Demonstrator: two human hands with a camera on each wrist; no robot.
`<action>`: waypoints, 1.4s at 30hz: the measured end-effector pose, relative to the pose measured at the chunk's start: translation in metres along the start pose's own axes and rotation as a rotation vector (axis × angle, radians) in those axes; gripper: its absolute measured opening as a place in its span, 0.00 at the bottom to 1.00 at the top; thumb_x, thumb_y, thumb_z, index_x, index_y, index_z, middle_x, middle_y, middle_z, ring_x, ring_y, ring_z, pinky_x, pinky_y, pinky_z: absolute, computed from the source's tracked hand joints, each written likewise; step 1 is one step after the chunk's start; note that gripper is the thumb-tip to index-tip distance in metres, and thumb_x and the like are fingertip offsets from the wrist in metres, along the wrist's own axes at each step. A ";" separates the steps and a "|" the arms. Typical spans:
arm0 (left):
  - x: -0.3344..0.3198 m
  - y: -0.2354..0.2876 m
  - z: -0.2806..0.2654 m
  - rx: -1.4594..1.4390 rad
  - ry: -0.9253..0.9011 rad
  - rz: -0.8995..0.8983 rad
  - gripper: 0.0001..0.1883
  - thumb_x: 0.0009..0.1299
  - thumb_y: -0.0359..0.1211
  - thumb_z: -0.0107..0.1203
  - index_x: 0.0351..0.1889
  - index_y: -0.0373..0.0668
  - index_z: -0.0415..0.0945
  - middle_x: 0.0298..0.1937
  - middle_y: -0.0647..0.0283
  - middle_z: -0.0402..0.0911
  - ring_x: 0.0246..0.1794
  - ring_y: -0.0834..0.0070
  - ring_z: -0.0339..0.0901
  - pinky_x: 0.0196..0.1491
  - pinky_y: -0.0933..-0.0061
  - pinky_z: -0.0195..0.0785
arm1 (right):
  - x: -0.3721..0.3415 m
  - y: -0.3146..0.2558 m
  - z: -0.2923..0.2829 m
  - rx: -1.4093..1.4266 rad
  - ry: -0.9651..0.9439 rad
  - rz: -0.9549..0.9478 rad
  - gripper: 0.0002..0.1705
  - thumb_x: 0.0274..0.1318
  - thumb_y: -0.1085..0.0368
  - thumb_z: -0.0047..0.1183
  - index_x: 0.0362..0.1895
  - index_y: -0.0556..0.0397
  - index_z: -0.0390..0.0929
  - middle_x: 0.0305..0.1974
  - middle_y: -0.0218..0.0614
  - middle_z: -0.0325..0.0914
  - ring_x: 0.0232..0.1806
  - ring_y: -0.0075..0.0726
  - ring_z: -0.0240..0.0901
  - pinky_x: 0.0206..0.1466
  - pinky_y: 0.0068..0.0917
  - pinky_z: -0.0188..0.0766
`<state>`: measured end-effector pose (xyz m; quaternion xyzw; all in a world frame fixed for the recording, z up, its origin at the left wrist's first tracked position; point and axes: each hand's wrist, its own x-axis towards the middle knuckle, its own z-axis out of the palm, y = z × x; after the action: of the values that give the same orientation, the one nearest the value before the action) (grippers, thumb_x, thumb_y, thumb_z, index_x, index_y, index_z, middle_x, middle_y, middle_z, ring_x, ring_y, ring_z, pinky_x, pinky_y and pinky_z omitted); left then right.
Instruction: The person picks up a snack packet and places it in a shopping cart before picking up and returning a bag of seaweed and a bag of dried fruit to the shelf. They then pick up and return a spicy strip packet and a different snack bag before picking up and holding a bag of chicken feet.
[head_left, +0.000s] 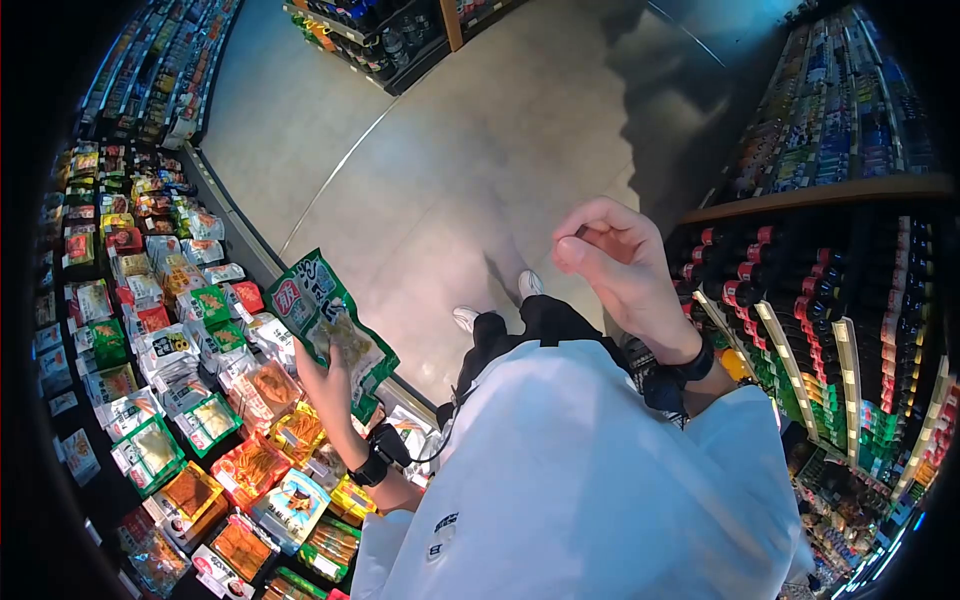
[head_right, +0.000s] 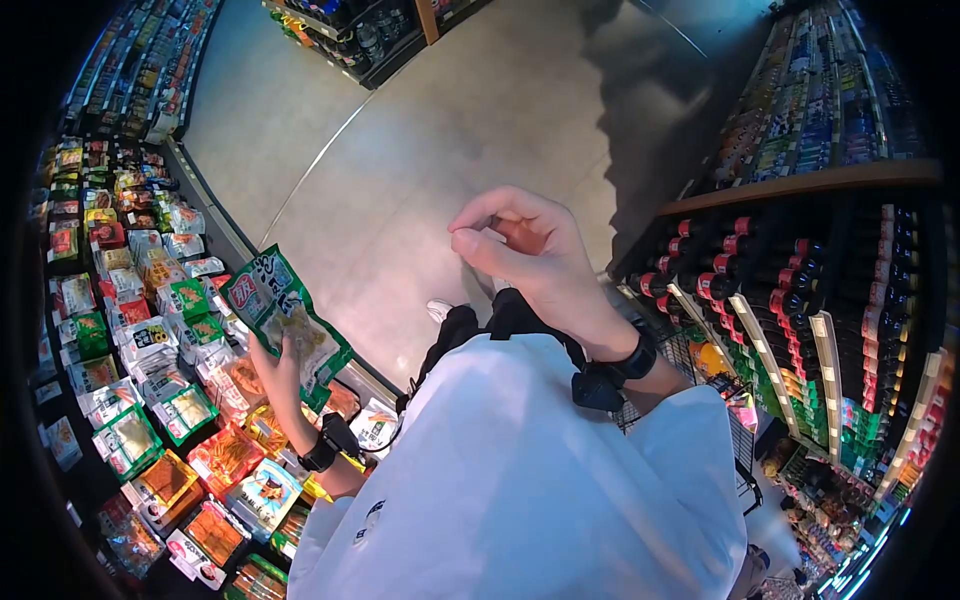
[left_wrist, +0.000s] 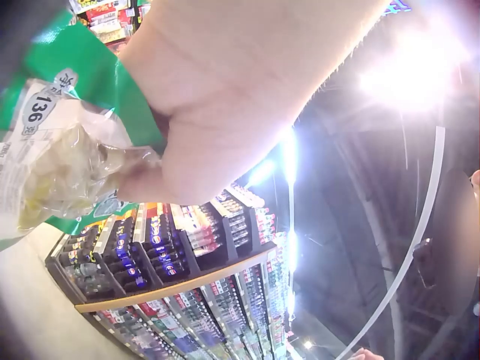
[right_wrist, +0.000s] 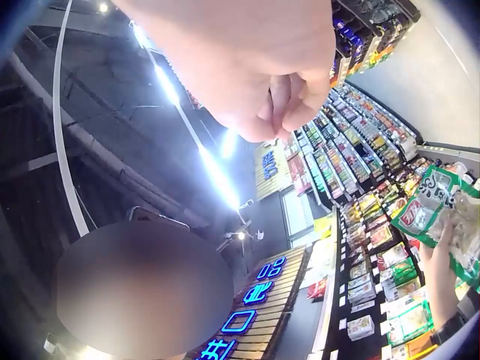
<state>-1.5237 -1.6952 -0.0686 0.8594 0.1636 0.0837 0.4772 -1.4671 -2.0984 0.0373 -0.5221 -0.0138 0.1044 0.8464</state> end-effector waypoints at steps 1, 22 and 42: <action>0.001 -0.004 -0.001 -0.014 -0.015 -0.015 0.28 0.72 0.20 0.57 0.70 0.31 0.65 0.63 0.52 0.77 0.60 0.69 0.73 0.67 0.70 0.62 | 0.000 0.001 0.002 -0.014 0.012 -0.018 0.06 0.66 0.72 0.61 0.46 0.56 0.81 0.40 0.26 0.78 0.40 0.16 0.71 0.45 0.18 0.68; 0.025 -0.004 0.003 0.025 -0.040 0.060 0.31 0.72 0.19 0.57 0.73 0.29 0.61 0.67 0.46 0.74 0.66 0.64 0.73 0.69 0.70 0.59 | 0.035 0.040 -0.048 -0.473 0.020 -0.022 0.07 0.64 0.75 0.58 0.46 0.59 0.78 0.46 0.33 0.80 0.43 0.23 0.75 0.52 0.23 0.72; 0.034 -0.004 -0.004 0.100 -0.115 0.001 0.30 0.69 0.18 0.56 0.71 0.33 0.65 0.57 0.50 0.82 0.54 0.69 0.79 0.58 0.70 0.71 | -0.017 -0.046 0.103 0.603 -0.528 0.026 0.32 0.70 0.62 0.52 0.70 0.68 0.60 0.76 0.64 0.53 0.81 0.59 0.47 0.75 0.54 0.56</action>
<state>-1.4940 -1.6774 -0.0705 0.8855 0.1396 0.0262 0.4425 -1.4898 -2.0306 0.1261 -0.2054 -0.1930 0.2452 0.9276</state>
